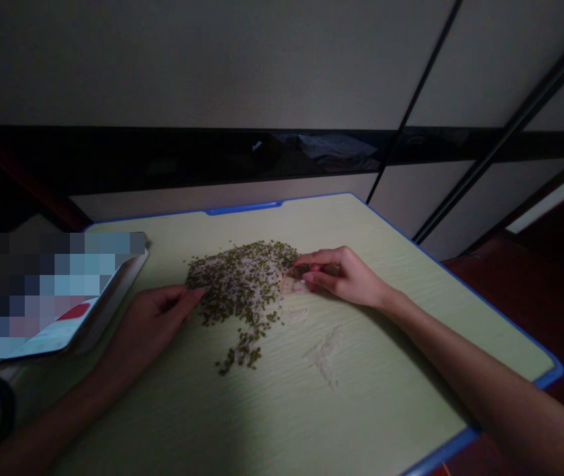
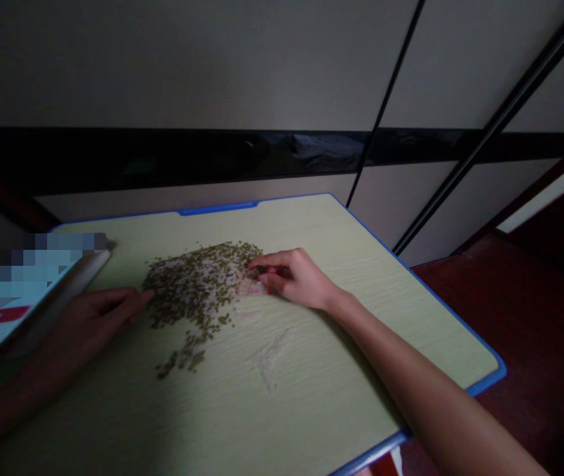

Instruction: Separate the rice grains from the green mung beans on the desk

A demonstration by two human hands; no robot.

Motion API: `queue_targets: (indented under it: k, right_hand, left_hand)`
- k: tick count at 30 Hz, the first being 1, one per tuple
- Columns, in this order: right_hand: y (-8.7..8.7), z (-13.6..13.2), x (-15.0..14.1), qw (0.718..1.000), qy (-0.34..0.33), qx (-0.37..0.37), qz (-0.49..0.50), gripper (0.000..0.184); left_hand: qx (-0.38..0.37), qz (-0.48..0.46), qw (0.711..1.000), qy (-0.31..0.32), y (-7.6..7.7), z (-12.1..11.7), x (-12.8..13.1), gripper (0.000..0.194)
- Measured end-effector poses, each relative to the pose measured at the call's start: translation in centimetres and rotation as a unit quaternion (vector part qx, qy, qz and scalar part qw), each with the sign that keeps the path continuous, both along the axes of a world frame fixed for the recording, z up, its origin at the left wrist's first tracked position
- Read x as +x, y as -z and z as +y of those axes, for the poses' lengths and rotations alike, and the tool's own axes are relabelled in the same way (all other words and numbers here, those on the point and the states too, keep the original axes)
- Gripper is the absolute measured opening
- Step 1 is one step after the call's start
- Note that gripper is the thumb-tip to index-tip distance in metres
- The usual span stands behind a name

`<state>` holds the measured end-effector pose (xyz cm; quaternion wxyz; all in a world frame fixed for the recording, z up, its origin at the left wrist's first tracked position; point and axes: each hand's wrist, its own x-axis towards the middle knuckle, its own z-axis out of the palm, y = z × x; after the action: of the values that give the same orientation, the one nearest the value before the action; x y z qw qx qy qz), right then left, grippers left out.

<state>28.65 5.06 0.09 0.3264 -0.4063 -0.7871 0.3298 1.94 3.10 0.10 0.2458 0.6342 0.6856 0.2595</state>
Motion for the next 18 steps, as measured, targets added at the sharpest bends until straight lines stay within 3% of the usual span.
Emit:
queue_targets:
  k: [5, 12, 18]
  right_hand:
    - [-0.08, 0.11, 0.10, 0.999, 0.028, 0.019, -0.007, 0.029]
    - [0.39, 0.32, -0.18, 1.000, -0.022, -0.001, 0.016, 0.031]
    - [0.20, 0.07, -0.05, 1.000, 0.000, -0.017, 0.015, 0.029]
  left_hand:
    - [0.000, 0.004, 1.000, 0.000, 0.06, 0.05, -0.07, 0.037]
    - [0.010, 0.003, 1.000, 0.000, 0.02, 0.02, -0.02, 0.037]
    - [0.017, 0.000, 1.000, 0.005, 0.15, 0.07, -0.23, 0.037]
